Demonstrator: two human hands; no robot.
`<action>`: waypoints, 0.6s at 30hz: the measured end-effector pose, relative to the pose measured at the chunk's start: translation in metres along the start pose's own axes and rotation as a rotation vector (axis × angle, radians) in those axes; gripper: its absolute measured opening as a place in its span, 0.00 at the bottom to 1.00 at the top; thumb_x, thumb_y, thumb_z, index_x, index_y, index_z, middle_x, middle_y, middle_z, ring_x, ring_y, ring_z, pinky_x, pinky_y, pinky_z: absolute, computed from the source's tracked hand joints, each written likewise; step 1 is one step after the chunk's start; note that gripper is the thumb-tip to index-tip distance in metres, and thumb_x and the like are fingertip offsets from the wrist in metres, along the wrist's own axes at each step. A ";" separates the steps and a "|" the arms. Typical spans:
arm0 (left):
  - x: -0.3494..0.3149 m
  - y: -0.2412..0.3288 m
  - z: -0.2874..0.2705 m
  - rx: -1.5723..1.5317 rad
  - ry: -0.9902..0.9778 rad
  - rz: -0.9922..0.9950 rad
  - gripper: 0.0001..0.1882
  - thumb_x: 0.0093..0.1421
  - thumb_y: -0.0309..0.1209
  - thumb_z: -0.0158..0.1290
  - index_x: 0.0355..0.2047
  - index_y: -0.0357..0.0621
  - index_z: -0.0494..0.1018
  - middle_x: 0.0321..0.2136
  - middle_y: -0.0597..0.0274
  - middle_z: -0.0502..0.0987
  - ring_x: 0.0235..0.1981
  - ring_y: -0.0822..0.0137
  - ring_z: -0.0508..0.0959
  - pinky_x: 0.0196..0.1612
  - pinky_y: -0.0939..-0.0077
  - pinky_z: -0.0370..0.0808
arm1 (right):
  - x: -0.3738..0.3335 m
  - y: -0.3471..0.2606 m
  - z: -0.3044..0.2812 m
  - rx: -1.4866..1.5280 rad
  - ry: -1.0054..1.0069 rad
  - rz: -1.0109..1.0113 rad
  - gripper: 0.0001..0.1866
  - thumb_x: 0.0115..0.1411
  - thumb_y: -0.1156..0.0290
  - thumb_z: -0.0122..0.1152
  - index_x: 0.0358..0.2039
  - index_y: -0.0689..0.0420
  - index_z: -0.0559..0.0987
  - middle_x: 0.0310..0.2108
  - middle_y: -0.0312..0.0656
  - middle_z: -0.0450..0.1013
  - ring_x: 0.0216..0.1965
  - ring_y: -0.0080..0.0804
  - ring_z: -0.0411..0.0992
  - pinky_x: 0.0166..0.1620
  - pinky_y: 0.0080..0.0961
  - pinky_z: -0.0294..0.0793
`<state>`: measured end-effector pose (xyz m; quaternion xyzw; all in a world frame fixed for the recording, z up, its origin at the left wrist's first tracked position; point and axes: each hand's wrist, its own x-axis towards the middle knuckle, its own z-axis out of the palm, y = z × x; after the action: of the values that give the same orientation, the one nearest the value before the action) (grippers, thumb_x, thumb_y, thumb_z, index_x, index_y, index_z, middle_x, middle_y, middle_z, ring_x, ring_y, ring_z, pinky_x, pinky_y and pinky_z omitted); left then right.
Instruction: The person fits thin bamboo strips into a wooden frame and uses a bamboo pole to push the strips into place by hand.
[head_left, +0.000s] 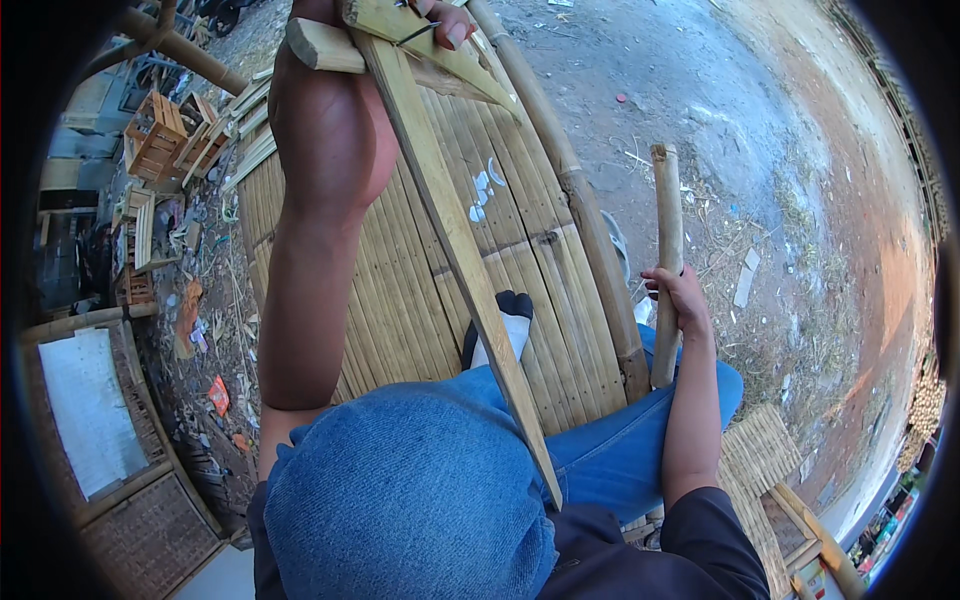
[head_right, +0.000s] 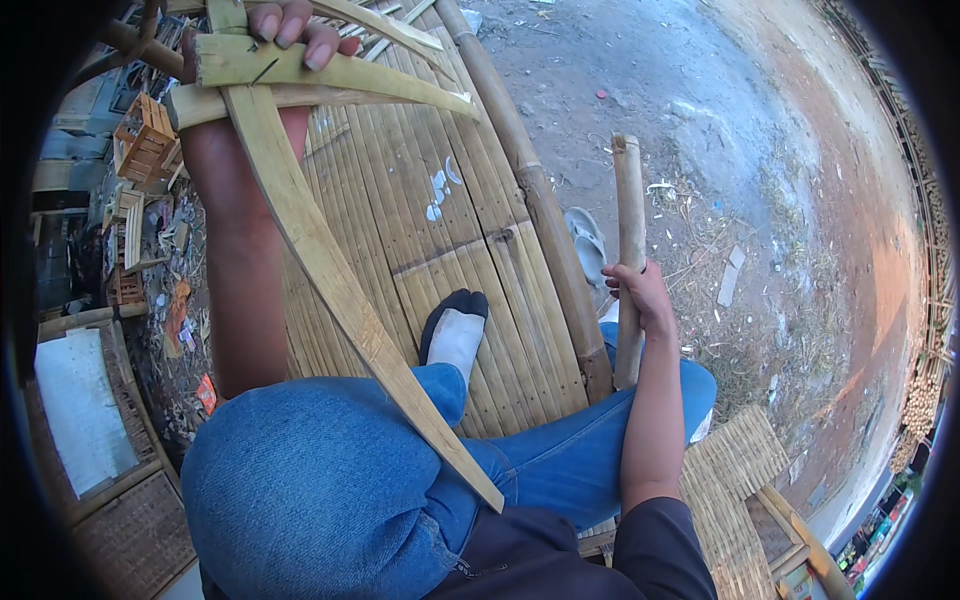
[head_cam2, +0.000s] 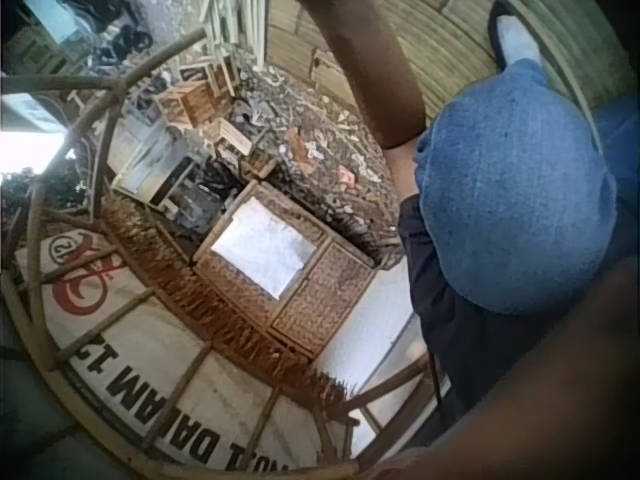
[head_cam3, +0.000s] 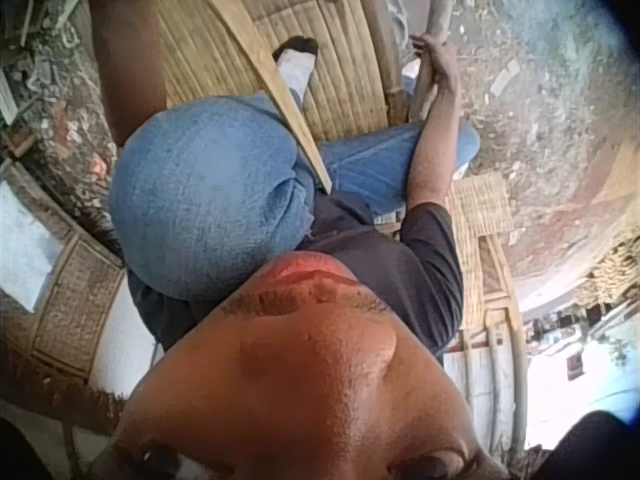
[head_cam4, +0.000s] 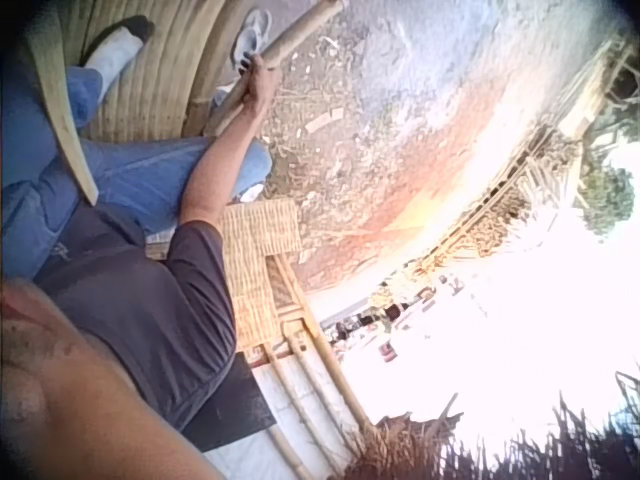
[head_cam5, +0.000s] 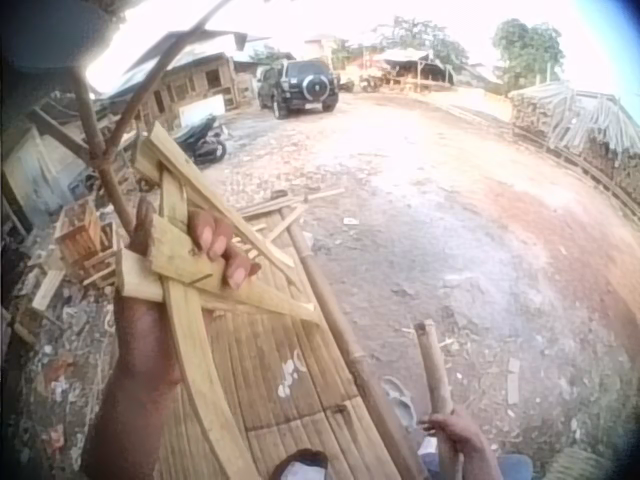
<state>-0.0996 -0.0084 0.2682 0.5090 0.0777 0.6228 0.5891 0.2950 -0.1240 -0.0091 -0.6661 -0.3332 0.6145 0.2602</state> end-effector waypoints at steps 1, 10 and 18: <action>0.000 0.001 0.005 0.001 0.005 -0.004 0.24 0.73 0.56 0.44 0.43 0.46 0.68 0.35 0.62 0.69 0.38 0.63 0.72 0.47 0.64 0.71 | 0.000 0.000 0.001 -0.003 0.003 0.003 0.14 0.58 0.65 0.66 0.40 0.59 0.77 0.37 0.42 0.82 0.35 0.28 0.79 0.39 0.30 0.80; -0.002 -0.005 0.005 0.052 0.134 -0.029 0.27 0.74 0.56 0.39 0.35 0.44 0.69 0.32 0.62 0.68 0.34 0.62 0.73 0.46 0.65 0.70 | -0.007 -0.010 0.008 0.070 0.055 -0.002 0.16 0.52 0.66 0.72 0.37 0.61 0.79 0.28 0.40 0.78 0.30 0.28 0.78 0.34 0.28 0.77; -0.006 -0.008 0.017 -0.025 0.212 0.010 0.25 0.76 0.52 0.37 0.34 0.43 0.67 0.30 0.61 0.68 0.30 0.62 0.71 0.41 0.64 0.71 | -0.004 -0.006 0.003 0.053 0.056 0.009 0.16 0.53 0.67 0.72 0.38 0.61 0.78 0.29 0.40 0.78 0.31 0.28 0.78 0.34 0.28 0.78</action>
<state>-0.0834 -0.0188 0.2671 0.4331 0.1293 0.6771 0.5807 0.2907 -0.1234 -0.0022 -0.6774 -0.3067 0.6052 0.2843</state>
